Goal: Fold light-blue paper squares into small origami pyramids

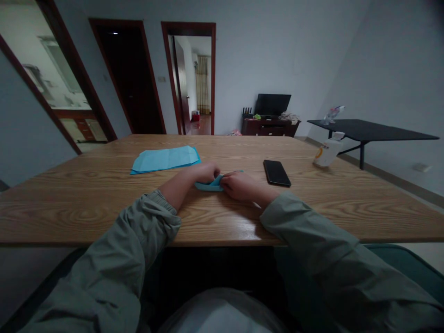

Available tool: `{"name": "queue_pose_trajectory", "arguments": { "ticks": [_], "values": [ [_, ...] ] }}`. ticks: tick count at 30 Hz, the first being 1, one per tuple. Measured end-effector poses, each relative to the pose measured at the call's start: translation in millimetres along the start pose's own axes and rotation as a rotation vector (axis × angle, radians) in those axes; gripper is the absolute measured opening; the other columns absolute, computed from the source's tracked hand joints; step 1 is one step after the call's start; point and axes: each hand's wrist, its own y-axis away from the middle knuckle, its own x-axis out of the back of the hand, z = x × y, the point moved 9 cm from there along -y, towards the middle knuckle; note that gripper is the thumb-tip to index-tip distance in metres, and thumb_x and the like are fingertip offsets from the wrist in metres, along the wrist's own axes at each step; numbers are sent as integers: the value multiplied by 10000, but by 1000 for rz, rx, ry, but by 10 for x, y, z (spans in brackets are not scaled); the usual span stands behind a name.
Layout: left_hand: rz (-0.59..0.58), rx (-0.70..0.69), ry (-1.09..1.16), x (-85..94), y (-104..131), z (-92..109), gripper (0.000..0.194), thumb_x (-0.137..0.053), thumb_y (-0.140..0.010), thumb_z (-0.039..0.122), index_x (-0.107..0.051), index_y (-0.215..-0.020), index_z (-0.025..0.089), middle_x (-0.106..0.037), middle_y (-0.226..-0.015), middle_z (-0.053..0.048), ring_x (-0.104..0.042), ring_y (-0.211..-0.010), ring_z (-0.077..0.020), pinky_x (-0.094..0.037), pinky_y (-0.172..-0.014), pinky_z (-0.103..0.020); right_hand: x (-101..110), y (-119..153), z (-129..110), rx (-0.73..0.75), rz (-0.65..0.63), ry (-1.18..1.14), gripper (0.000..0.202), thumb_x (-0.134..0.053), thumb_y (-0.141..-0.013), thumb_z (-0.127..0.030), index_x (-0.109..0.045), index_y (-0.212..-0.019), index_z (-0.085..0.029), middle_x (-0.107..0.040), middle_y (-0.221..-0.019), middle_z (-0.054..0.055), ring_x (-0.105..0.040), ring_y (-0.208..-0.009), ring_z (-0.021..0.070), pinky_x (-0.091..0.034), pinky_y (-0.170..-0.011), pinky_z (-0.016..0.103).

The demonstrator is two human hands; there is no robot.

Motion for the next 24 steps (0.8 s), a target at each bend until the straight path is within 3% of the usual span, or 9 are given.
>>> {"name": "queue_pose_trajectory", "arguments": {
  "ticks": [6, 13, 16, 21, 24],
  "values": [
    [-30, -46, 60, 6, -5, -62, 210, -545, -672, 281, -689, -766, 161, -616, -661, 21, -474, -623, -117, -317, -539, -223, 25, 29, -9, 31, 43, -30, 199, -490, -897, -226, -677, -913, -161, -683, -929, 95, -604, -808, 184, -411, -758, 284],
    [-33, 9, 268, 14, 22, -268, 414, -599, -694, 318, -686, -1070, 169, -710, -929, -40, -582, -762, -136, -403, -624, -191, 104, 65, -41, 69, 121, -51, 191, -523, -891, -233, -678, -978, -163, -674, -931, 87, -593, -820, 177, -404, -757, 278],
    [-39, -3, 237, -15, 35, -270, 394, -602, -681, 327, -697, -1034, 179, -698, -868, -13, -562, -718, -126, -387, -594, -192, 73, 58, -37, 88, 108, -39, 198, -497, -908, -224, -682, -938, -160, -675, -901, 86, -590, -804, 175, -403, -757, 280],
    [-30, -26, 160, -12, 53, -153, 222, -575, -658, 317, -692, -775, 170, -591, -645, 36, -476, -622, -110, -325, -531, -203, 7, 20, -4, 50, 54, -36, 208, -475, -915, -214, -676, -900, -163, -679, -893, 87, -590, -776, 172, -401, -732, 279],
    [-4, -15, 137, 24, 64, -135, 240, -572, -656, 304, -692, -814, 169, -624, -687, 23, -495, -646, -121, -333, -544, -212, 11, 19, -22, 37, 47, -49, 201, -483, -916, -230, -674, -933, -168, -685, -921, 88, -598, -782, 174, -400, -722, 275]
  ]
}}
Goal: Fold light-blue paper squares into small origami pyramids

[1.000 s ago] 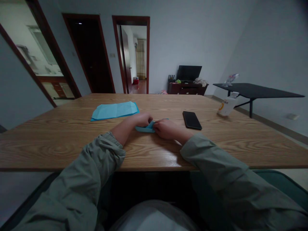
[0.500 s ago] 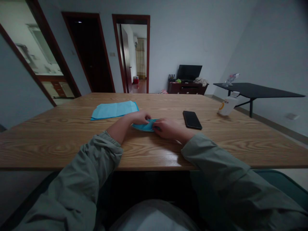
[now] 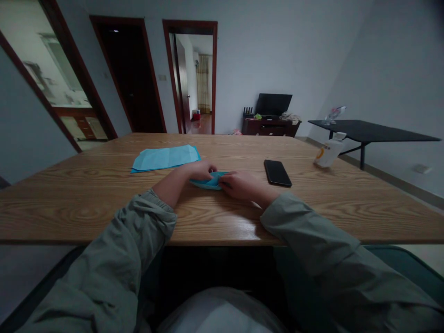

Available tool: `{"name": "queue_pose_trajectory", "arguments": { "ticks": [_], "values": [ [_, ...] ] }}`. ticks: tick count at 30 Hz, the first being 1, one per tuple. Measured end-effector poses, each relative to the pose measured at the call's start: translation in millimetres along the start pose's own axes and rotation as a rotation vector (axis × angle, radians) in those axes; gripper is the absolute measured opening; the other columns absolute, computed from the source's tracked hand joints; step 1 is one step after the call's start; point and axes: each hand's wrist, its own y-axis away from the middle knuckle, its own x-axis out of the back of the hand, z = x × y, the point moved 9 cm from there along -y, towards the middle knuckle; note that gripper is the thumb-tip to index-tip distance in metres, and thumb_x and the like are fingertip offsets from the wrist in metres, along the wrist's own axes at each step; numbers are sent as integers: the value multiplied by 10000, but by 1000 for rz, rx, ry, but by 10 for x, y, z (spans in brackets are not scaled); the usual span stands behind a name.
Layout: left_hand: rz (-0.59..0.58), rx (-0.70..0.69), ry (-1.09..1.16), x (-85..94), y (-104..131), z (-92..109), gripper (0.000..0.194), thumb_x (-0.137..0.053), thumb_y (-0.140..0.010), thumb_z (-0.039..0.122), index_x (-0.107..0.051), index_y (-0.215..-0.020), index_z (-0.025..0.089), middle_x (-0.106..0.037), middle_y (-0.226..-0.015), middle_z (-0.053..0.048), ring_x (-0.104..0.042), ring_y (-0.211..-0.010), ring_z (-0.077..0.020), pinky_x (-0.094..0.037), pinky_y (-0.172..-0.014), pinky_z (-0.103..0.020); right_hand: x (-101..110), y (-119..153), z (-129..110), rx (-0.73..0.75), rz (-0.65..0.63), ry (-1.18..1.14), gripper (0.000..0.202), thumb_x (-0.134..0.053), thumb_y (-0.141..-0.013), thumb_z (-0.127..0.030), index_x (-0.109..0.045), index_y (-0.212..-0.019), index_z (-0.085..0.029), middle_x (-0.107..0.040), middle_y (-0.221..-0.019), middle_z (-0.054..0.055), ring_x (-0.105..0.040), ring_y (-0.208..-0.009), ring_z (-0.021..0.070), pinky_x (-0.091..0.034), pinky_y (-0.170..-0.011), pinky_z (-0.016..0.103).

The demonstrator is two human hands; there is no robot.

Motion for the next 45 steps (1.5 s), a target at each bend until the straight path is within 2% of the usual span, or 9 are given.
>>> {"name": "queue_pose_trajectory", "arguments": {
  "ticks": [6, 14, 19, 22, 28, 30, 32, 37, 45],
  "values": [
    [13, 5, 2, 13, 13, -58, 325, -562, -667, 284, -700, -941, 174, -684, -804, -7, -547, -711, -138, -366, -587, -217, 75, 14, -28, -15, 48, 6, 227, -485, -919, -251, -655, -1057, -191, -693, -998, 79, -619, -818, 176, -394, -711, 263],
    [-57, 33, -115, -84, 16, 24, 307, -571, -661, 286, -704, -920, 189, -693, -812, 1, -538, -697, -144, -347, -582, -228, 48, -9, -23, -87, 19, 41, 233, -458, -922, -259, -668, -986, -180, -704, -914, 79, -626, -749, 173, -390, -674, 264],
    [-65, 60, -142, -81, 4, 61, 299, -608, -672, 331, -715, -918, 197, -707, -827, -15, -549, -675, -155, -355, -596, -245, 25, -12, -184, -9, -1, 19, 285, -549, -845, -234, -653, -1108, -207, -691, -1033, 77, -635, -822, 191, -420, -717, 274],
    [-59, 74, -173, -66, 5, 67, 293, -612, -686, 337, -708, -923, 194, -712, -851, -30, -563, -686, -164, -366, -605, -249, -19, -30, -219, 33, -24, 13, 271, -568, -829, -244, -671, -1074, -193, -687, -1054, 82, -635, -856, 201, -438, -759, 285],
    [148, 37, -309, 124, 102, 203, 445, -629, -697, 279, -593, -1133, 199, -689, -1023, -64, -600, -785, -176, -383, -618, -236, 20, -36, -196, 2, -45, 23, 239, -490, -903, -242, -678, -1040, -187, -693, -1021, 81, -640, -844, 194, -443, -753, 281],
    [230, -22, -374, 176, 148, 322, 374, -611, -721, 276, -612, -1086, 194, -687, -1026, -72, -611, -827, -192, -386, -635, -248, 37, -25, -187, -13, -53, 17, 240, -484, -917, -254, -677, -1044, -188, -696, -1002, 82, -639, -838, 195, -440, -750, 280],
    [255, -70, -430, 173, 170, 429, 276, -585, -747, 266, -656, -1006, 203, -697, -997, -72, -620, -859, -204, -388, -653, -258, 32, -18, -174, -23, -63, 10, 235, -490, -921, -258, -684, -1034, -189, -698, -996, 83, -638, -845, 196, -436, -757, 279],
    [123, -102, -442, 52, 158, 568, 227, -544, -758, 214, -734, -882, 211, -725, -907, -75, -634, -803, -194, -389, -651, -266, -4, -27, -128, -33, -62, 24, 227, -498, -913, -257, -705, -991, -208, -706, -955, 71, -643, -801, 196, -427, -708, 277],
    [98, -139, -309, 130, 303, 705, 295, -498, -753, 196, -739, -924, 208, -731, -857, -49, -600, -713, -158, -356, -590, -250, -72, -22, -13, -66, 3, 38, 251, -519, -909, -308, -719, -1034, -222, -712, -963, 80, -647, -767, 191, -417, -681, 276]
  ]
}}
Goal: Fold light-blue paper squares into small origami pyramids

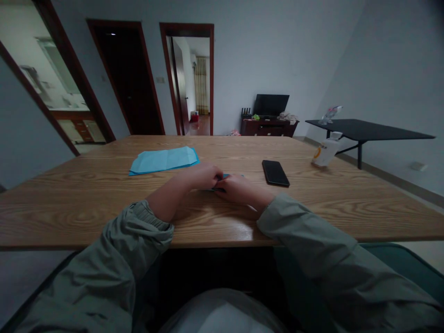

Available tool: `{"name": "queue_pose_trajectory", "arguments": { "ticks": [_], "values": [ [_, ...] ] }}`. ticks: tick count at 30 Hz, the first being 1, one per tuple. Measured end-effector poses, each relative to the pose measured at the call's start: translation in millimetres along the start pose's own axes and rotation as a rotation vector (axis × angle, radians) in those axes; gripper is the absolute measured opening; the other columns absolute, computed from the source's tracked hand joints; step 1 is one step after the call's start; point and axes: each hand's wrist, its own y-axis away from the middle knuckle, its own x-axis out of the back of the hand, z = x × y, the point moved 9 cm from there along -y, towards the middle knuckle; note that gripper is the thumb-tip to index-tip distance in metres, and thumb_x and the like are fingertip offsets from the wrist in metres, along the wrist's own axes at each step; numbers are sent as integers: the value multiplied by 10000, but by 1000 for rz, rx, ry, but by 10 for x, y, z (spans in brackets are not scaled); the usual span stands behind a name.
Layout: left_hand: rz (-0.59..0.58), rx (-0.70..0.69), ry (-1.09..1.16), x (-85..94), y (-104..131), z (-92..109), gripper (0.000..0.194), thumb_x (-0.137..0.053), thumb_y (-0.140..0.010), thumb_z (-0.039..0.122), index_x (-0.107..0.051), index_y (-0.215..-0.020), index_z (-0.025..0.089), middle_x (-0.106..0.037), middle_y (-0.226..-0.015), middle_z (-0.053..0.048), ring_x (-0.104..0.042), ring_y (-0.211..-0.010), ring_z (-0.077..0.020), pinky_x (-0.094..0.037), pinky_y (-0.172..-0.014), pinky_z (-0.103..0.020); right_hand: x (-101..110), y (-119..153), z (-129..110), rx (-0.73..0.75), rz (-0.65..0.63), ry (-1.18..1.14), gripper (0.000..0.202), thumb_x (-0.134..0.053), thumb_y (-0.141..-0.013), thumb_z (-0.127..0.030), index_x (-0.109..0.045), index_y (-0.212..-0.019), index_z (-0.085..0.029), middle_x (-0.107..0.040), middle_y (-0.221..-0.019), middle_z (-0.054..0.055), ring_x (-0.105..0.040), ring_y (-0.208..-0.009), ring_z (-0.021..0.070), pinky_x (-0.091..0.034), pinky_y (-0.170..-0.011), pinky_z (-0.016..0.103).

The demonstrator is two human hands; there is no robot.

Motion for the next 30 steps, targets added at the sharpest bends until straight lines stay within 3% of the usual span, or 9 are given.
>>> {"name": "queue_pose_trajectory", "arguments": {
  "ticks": [5, 9, 13, 15, 19, 24, 30],
  "values": [
    [-87, -15, 64, -89, 16, -46, 324, -556, -743, 280, -711, -1021, 225, -726, -877, -40, -602, -716, -161, -373, -610, -245, 19, 18, -19, 79, 32, -6, 220, -567, -891, -331, -726, -987, -213, -710, -898, 79, -632, -729, 179, -410, -673, 277],
    [-105, -1, 5, -163, -35, -82, 333, -609, -718, 357, -716, -1010, 239, -719, -900, -45, -606, -720, -177, -367, -594, -255, 288, 78, -80, 156, 143, -124, 241, -680, -798, -397, -711, -902, -182, -691, -846, 71, -611, -731, 173, -416, -677, 273],
    [-78, -23, -23, -176, -64, 19, 320, -581, -745, 334, -709, -1014, 216, -703, -873, -62, -586, -674, -165, -354, -568, -262, 644, 200, 152, 72, 352, -371, 280, -674, -784, -432, -681, -842, -158, -668, -777, 51, -596, -707, 151, -429, -662, 260],
    [-91, -31, -56, -195, -57, 91, 303, -554, -747, 270, -705, -1002, 210, -695, -847, -67, -567, -642, -161, -345, -555, -268, 726, 263, 330, 1, 423, -443, 270, -653, -796, -418, -673, -810, -149, -658, -740, 47, -592, -688, 147, -431, -644, 258],
    [-172, -6, -101, -272, -39, 138, 248, -545, -716, 194, -711, -901, 199, -675, -769, -54, -517, -577, -145, -333, -541, -267, 667, 299, 548, -72, 409, -482, 244, -628, -805, -379, -673, -793, -139, -646, -717, 47, -584, -681, 148, -426, -610, 254],
    [-203, 8, -73, -279, -77, 34, 272, -568, -715, 269, -725, -932, 220, -683, -777, -27, -517, -599, -132, -344, -570, -252, 484, 232, 583, -61, 303, -543, 254, -607, -813, -366, -671, -849, -124, -644, -732, 52, -573, -675, 146, -427, -593, 251],
    [-252, 6, 4, -308, -156, -83, 345, -618, -682, 312, -735, -1002, 261, -704, -778, -1, -548, -613, -135, -354, -572, -239, 595, 276, 529, -60, 364, -516, 263, -556, -859, -372, -664, -882, -134, -644, -785, 59, -565, -718, 151, -436, -634, 264]
  ]
}}
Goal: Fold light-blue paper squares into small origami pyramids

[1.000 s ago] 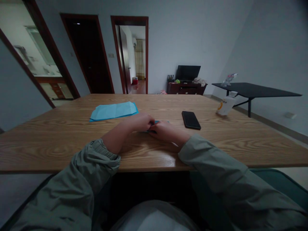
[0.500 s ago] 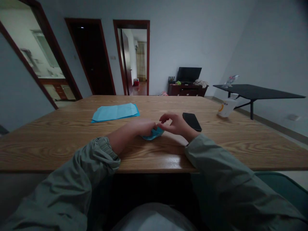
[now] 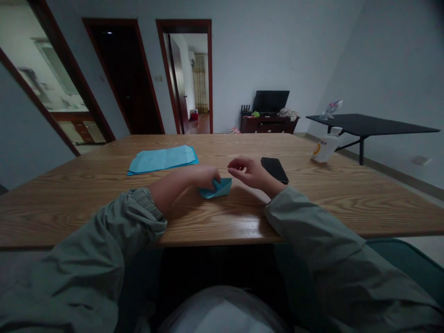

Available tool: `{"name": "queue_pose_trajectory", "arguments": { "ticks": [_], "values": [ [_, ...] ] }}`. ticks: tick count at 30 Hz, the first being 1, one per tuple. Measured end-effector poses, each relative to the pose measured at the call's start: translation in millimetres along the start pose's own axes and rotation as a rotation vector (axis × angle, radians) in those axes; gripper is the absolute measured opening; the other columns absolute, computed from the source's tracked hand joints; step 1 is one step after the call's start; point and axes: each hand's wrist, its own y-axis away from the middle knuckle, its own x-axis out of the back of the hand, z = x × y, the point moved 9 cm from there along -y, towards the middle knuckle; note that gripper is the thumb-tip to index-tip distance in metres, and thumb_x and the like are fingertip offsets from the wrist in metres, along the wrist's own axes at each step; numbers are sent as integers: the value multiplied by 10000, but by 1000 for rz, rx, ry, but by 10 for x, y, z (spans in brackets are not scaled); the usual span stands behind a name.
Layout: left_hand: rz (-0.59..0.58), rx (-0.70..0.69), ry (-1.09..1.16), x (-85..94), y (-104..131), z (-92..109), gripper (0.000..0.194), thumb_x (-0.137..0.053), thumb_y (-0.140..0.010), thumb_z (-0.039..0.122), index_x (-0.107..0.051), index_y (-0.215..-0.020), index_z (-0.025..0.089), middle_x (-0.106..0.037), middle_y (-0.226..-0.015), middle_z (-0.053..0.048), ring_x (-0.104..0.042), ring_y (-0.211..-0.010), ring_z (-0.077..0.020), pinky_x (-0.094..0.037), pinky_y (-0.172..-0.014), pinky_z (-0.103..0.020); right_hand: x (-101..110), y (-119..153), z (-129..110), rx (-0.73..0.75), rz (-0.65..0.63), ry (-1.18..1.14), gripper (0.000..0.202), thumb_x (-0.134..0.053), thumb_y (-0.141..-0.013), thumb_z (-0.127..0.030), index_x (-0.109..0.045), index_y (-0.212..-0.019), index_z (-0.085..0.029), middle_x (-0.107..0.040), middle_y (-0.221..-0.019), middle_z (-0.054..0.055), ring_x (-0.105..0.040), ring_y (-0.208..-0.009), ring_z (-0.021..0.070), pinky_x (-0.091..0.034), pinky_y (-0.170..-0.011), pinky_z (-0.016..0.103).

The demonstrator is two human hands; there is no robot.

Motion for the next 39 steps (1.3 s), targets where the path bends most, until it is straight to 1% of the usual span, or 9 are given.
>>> {"name": "queue_pose_trajectory", "arguments": {
  "ticks": [11, 15, 17, 19, 23, 26, 28, 33, 39],
  "values": [
    [63, 6, 168, 52, 59, -26, 399, -671, -691, 284, -694, -1087, 251, -711, -950, -22, -615, -771, -154, -424, -673, -232, 31, -2, -57, 41, 36, 24, 280, -562, -873, -392, -654, -942, -136, -635, -840, 62, -569, -740, 149, -434, -636, 256],
    [358, -78, 305, 393, 316, -97, 423, -662, -735, 377, -657, -1116, 194, -682, -1063, -55, -606, -923, -169, -448, -793, -256, 87, 3, -6, -8, 64, -7, 309, -515, -905, -406, -660, -965, -140, -649, -856, 61, -567, -752, 151, -428, -643, 257],
    [555, -46, 341, 573, 517, -290, 414, -648, -752, 421, -660, -1091, 183, -674, -1078, -66, -596, -948, -180, -448, -824, -285, 103, 5, 23, -28, 77, -20, 331, -506, -911, -422, -659, -989, -140, -650, -872, 62, -566, -753, 151, -425, -638, 257],
    [621, 25, 401, 597, 657, -537, 416, -638, -759, 447, -662, -1074, 177, -673, -1076, -75, -595, -950, -190, -453, -810, -296, 83, 3, 47, -42, 60, -31, 347, -510, -909, -440, -657, -1008, -142, -649, -877, 63, -565, -757, 154, -428, -642, 261],
    [443, 100, 536, 279, 682, -869, 454, -679, -707, 451, -670, -1058, 162, -680, -1052, -84, -610, -919, -193, -461, -762, -274, -112, 6, 74, -62, -120, -73, 403, -562, -870, -489, -647, -1065, -146, -640, -928, 76, -568, -753, 154, -450, -641, 269],
    [308, 173, 560, 28, 660, -975, 521, -696, -677, 467, -672, -1093, 153, -692, -911, -68, -613, -782, -174, -447, -677, -249, -269, 34, 85, -93, -259, -76, 468, -609, -831, -514, -635, -1130, -156, -624, -1002, 87, -566, -735, 143, -461, -628, 264],
    [284, 183, 567, -28, 665, -975, 569, -692, -679, 487, -656, -1142, 158, -681, -835, -48, -598, -711, -158, -426, -632, -234, -321, 44, 92, -112, -292, -67, 492, -631, -814, -515, -628, -1157, -162, -615, -1036, 92, -568, -735, 139, -462, -624, 259],
    [306, 122, 542, 45, 693, -866, 621, -707, -665, 507, -628, -1198, 196, -683, -968, -49, -595, -772, -151, -419, -675, -222, -303, 5, 151, -127, -218, 25, 330, -559, -881, -401, -664, -1062, -146, -636, -942, 83, -563, -701, 132, -450, -620, 255],
    [255, 118, 507, -13, 611, -774, 442, -633, -719, 575, -725, -895, 180, -694, -867, -33, -584, -794, -160, -408, -683, -225, -85, -42, 92, -12, 14, 251, 266, -523, -857, -184, -655, -1088, -166, -619, -1042, 100, -588, -814, 170, -468, -751, 309]
  ]
}}
